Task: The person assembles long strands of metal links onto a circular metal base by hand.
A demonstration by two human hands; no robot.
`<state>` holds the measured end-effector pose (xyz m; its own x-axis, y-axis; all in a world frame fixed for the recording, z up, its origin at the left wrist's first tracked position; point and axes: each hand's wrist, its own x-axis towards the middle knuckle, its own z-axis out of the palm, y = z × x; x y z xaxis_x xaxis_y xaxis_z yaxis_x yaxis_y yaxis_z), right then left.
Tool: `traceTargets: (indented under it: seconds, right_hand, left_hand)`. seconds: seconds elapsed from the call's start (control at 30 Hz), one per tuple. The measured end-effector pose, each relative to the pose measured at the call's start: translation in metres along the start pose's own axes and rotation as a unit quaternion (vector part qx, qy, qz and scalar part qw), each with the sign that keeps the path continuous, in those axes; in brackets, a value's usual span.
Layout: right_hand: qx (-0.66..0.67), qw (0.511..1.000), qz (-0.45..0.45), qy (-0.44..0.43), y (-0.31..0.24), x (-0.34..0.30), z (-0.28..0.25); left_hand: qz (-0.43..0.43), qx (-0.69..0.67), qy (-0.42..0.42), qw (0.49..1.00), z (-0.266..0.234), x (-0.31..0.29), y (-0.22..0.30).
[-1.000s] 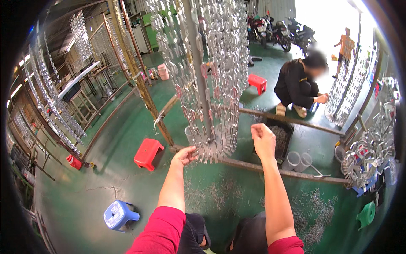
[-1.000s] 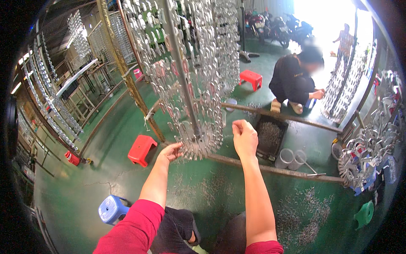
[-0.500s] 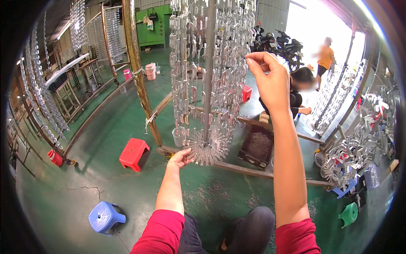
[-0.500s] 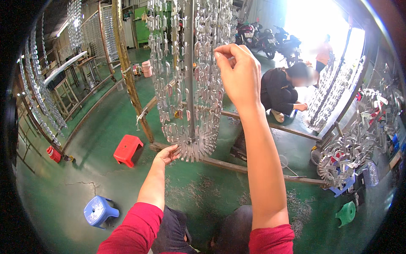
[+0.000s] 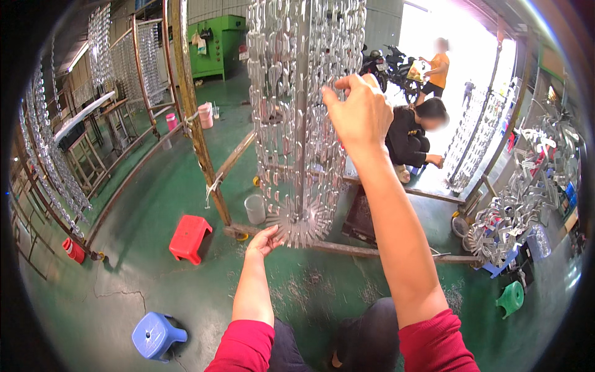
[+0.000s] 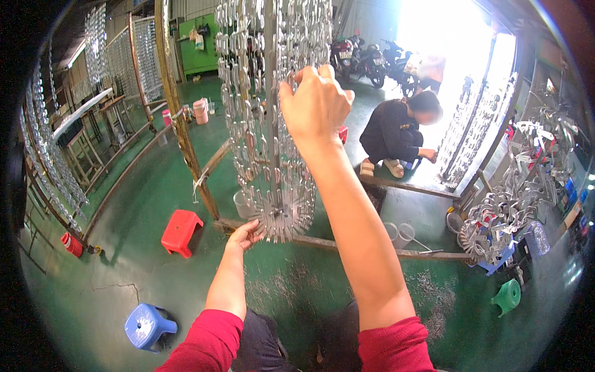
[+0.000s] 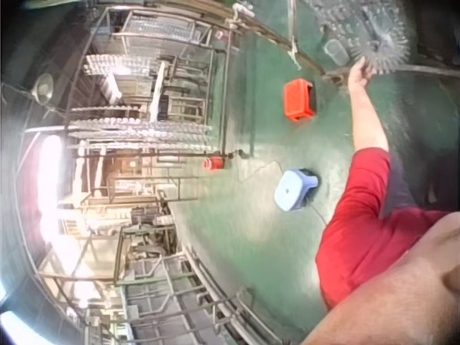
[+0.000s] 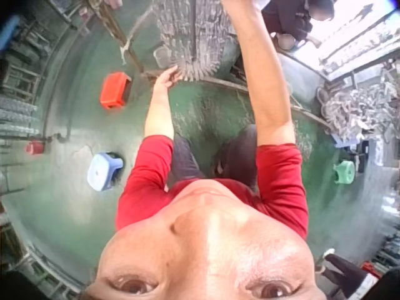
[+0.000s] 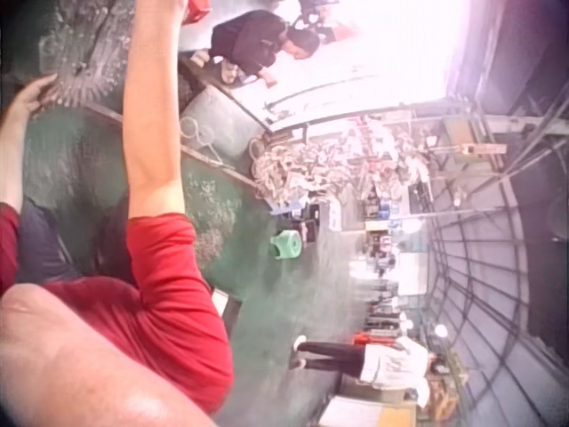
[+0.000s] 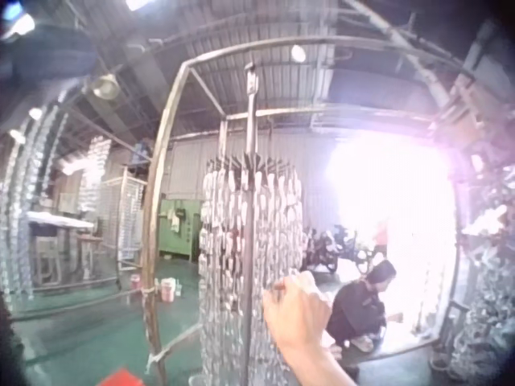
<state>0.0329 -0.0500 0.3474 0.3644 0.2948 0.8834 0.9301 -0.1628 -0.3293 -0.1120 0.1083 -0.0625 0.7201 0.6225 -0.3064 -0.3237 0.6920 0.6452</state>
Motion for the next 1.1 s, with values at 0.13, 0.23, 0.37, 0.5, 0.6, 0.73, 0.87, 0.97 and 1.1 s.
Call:
traceTargets:
  seconds: [0.13,0.23,0.37,0.5,0.6,0.73,0.87,0.97,1.1]
  right_hand:
    - [-0.057,0.998,0.020,-0.018,-0.006,0.002,0.003]
    - [-0.042,0.999,0.010,-0.009,-0.005,0.003,0.006]
    - [0.022,0.999,0.019,-0.019,-0.002,0.006,0.007]
    - [0.090,0.989,0.084,-0.080,0.001,0.012,0.003]
    - [0.132,0.982,0.089,-0.103,0.012,0.018,0.007]
    - [0.206,0.969,0.078,-0.115,0.029,0.022,0.022]
    - [0.187,0.973,0.062,-0.116,0.031,0.022,0.018]
    - [0.135,0.988,0.029,-0.068,0.022,0.018,0.002]
    - [0.103,0.995,0.008,-0.004,0.007,0.023,-0.015]
  left_hand:
    - [-0.009,0.004,-0.009,1.000,0.000,-0.002,-0.002]
    - [-0.006,0.013,0.002,1.000,0.003,-0.004,-0.001]
    - [-0.011,0.004,0.001,1.000,0.004,-0.005,0.000]
    - [-0.012,-0.006,-0.006,1.000,0.006,-0.005,-0.001]
    - [-0.012,-0.009,-0.006,1.000,0.003,-0.001,-0.002]
    - [-0.004,0.000,-0.009,1.000,-0.003,0.001,-0.003]
    - [0.000,-0.003,-0.014,1.000,0.000,-0.003,-0.003]
    - [0.005,-0.002,-0.026,1.000,0.000,-0.001,-0.004]
    - [0.001,-0.005,-0.021,1.000,0.000,-0.005,-0.004]
